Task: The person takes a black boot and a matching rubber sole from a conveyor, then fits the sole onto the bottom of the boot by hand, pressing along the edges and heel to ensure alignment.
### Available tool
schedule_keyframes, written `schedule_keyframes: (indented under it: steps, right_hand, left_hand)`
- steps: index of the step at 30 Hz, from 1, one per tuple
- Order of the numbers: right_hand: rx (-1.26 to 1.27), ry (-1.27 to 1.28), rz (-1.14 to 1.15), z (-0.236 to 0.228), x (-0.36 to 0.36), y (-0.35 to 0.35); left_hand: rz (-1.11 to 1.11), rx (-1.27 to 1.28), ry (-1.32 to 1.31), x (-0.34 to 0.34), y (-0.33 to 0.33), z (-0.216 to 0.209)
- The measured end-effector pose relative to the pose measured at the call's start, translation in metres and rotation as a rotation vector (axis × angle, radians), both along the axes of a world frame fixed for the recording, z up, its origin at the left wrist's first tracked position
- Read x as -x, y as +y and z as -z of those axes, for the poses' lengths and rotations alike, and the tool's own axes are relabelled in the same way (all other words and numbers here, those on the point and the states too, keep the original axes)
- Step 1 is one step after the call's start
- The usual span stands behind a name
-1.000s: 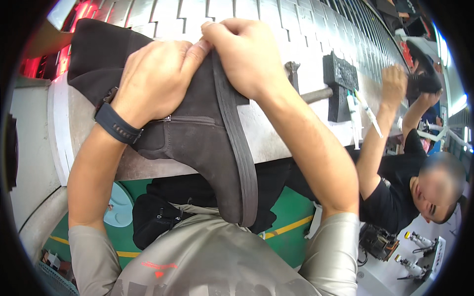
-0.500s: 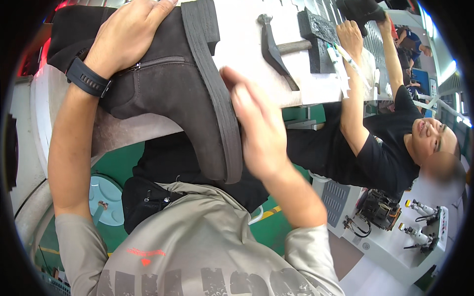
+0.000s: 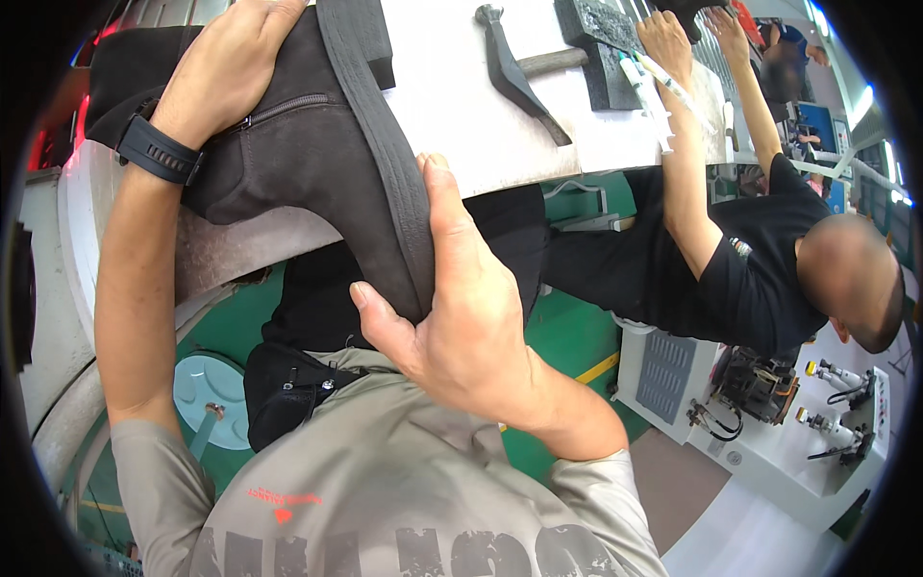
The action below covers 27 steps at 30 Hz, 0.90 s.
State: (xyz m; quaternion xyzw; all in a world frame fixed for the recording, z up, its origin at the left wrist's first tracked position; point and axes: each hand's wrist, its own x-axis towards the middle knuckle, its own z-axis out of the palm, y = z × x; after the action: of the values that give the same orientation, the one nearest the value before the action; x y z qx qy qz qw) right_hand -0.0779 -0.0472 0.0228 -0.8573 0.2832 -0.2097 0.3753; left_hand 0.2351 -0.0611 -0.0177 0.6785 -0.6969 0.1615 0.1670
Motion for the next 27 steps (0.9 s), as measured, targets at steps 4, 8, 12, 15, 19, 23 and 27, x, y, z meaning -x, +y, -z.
schedule_keyframes:
  steps: [4, 8, 12, 15, 19, 23, 27]
  right_hand:
    - [0.195, -0.026, -0.066, 0.005, 0.002, -0.008]
    - [0.098, -0.103, -0.082, 0.018, 0.009, -0.012]
    - [-0.182, -0.342, -0.014, 0.039, 0.016, 0.001]
    - [-0.187, -0.314, 0.006, 0.052, 0.018, 0.007]
    - [0.046, -0.279, 0.059, 0.061, 0.013, 0.005]
    - [0.169, -0.368, 0.014, 0.06, 0.011, 0.001]
    - [0.217, -0.351, -0.003, 0.06, 0.011, 0.001]
  left_hand:
    - [0.008, 0.034, -0.038, -0.002, 0.0, 0.001]
    - [0.001, 0.037, 0.021, -0.007, -0.002, 0.001]
    - [-0.002, 0.033, 0.006, -0.014, -0.003, 0.007]
    - [0.009, 0.016, 0.005, -0.016, -0.004, 0.01]
    - [0.035, 0.059, -0.031, -0.019, -0.006, 0.01]
    - [0.034, 0.053, -0.029, -0.023, -0.007, 0.014]
    - [0.014, 0.064, -0.027, -0.019, -0.007, 0.012]
